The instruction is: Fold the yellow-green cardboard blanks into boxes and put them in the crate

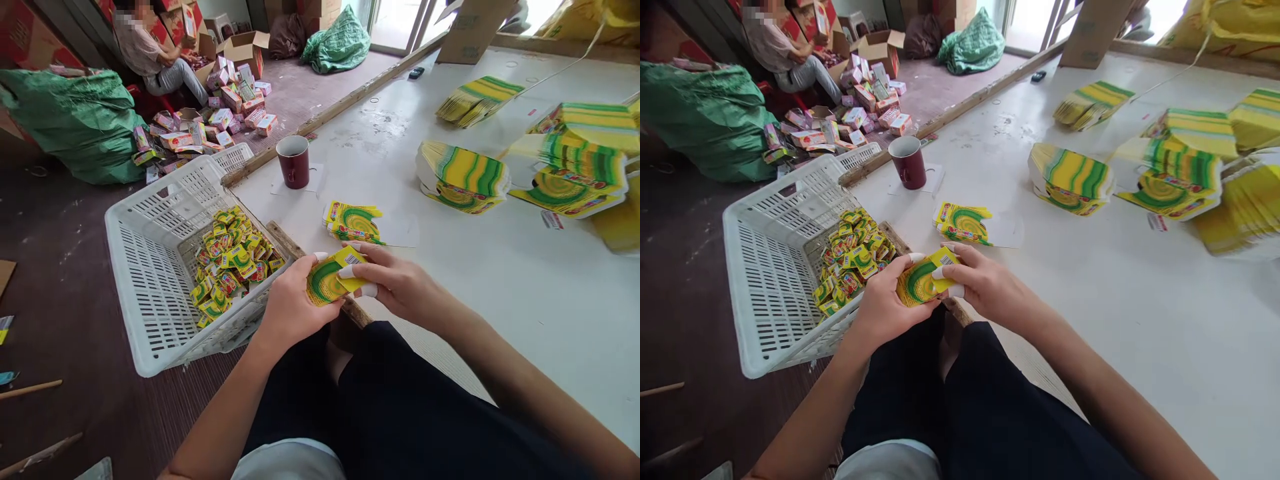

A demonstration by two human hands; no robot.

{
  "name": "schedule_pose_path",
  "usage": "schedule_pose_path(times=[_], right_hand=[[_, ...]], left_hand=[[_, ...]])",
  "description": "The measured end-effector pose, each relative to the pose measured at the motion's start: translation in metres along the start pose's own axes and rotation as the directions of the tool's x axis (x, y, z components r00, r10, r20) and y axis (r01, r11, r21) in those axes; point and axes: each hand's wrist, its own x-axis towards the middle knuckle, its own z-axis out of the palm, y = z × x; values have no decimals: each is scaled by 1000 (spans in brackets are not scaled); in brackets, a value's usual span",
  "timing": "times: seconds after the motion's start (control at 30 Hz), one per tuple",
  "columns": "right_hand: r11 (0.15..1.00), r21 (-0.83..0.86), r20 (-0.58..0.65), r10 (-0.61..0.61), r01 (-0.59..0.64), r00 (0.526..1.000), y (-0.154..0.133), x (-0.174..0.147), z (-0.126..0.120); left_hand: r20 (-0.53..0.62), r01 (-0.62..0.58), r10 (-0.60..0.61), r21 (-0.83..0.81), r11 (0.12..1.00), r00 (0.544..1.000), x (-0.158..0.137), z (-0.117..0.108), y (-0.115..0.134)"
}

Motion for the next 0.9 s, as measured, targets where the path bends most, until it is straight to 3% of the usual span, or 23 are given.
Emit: schedule_pose_path(times=[0.2, 0.37, 0.43, 0.53, 0.63, 0.7, 0.8, 0.83, 0.9], right_hand=[[993, 120, 114, 7, -21, 993, -4, 7, -18], [994, 100, -29, 53, -49, 998, -9, 2, 4], [980, 165, -88, 127, -112, 988, -14, 2, 12], [923, 301, -51, 265, -238, 963, -20, 4, 16], [902, 338, -3, 286, -268, 958, -9, 5, 13], [928, 242, -59, 305, -283, 950, 10, 6, 8], [908, -88, -210, 385, -409, 899, 46, 8, 4], [876, -194, -223, 399, -442, 889, 55, 9, 4], [814, -356, -205, 411, -459, 888, 69, 12, 6]], left_hand=[[34, -5, 6, -32, 999, 999, 0, -2, 3], [-15, -28, 28, 21, 999, 999, -1, -3, 4], [-17, -41, 41, 44, 998, 999, -2, -2, 4], [0, -46, 46, 44, 998, 999, -5, 0, 3], [-27, 19, -18, 6, 1000, 999, -5, -3, -8], [-192, 108, -99, 39, 993, 976, -3, -13, -23], [-521, 233, -151, 95, 968, 840, 2, -31, -46], [-566, 248, -155, 91, 964, 810, 3, -35, -51], [-556, 247, -171, 65, 967, 813, 4, -37, -55]])
